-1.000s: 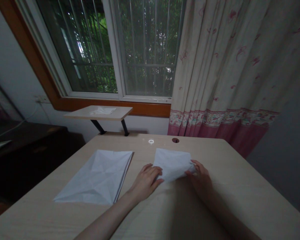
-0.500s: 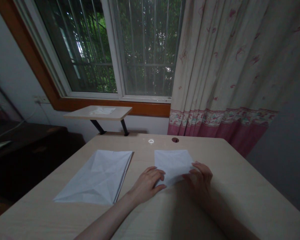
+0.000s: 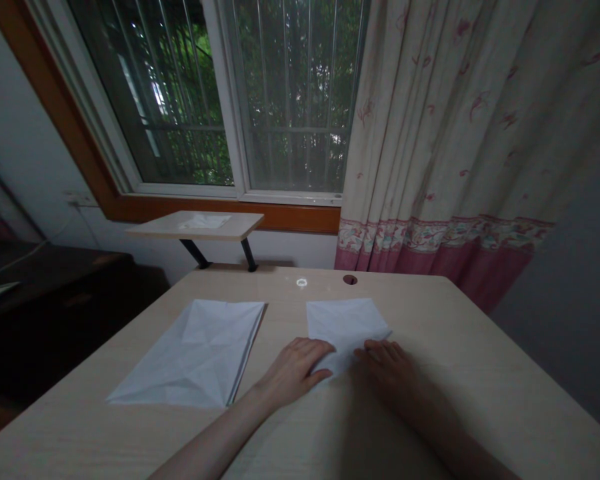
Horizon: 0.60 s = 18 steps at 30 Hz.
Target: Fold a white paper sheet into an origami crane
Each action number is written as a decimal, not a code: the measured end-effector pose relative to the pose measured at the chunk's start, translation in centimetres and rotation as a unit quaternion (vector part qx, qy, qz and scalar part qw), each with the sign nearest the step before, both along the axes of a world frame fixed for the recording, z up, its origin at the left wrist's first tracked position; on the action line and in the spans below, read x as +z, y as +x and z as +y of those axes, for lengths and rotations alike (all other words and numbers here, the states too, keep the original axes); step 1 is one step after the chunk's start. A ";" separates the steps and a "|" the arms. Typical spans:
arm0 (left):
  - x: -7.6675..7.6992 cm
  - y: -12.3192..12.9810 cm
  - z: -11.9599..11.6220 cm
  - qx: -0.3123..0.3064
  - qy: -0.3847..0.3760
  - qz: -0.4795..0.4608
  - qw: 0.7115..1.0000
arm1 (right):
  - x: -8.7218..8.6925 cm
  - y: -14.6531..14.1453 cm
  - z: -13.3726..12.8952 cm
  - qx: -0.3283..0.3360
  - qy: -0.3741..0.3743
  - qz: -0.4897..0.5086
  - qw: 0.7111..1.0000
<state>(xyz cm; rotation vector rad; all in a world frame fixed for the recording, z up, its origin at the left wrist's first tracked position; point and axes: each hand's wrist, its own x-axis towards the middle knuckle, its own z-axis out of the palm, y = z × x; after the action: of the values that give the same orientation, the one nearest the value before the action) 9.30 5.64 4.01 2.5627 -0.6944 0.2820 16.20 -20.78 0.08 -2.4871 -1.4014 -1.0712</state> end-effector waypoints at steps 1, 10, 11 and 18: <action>0.0 0.0 0.0 -0.002 0.004 -0.002 1.000 | 0.0 0.0 0.1 0.000 -0.005 0.011 1.000; 0.1 0.1 0.1 -0.028 0.035 -0.011 0.999 | -0.1 0.6 0.4 0.051 -0.021 0.022 0.998; 0.1 0.1 0.1 -0.030 0.035 -0.012 0.999 | 0.1 0.6 0.4 0.048 -0.025 0.023 0.998; -0.1 0.2 0.2 -0.032 0.039 -0.015 0.999 | 0.7 0.3 0.4 0.058 -0.024 0.067 0.996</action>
<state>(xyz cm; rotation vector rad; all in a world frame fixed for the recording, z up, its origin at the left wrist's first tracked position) 9.53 5.83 3.95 2.6084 -0.8121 0.2793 16.46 -20.35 0.79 -2.4245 -1.5264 -0.8435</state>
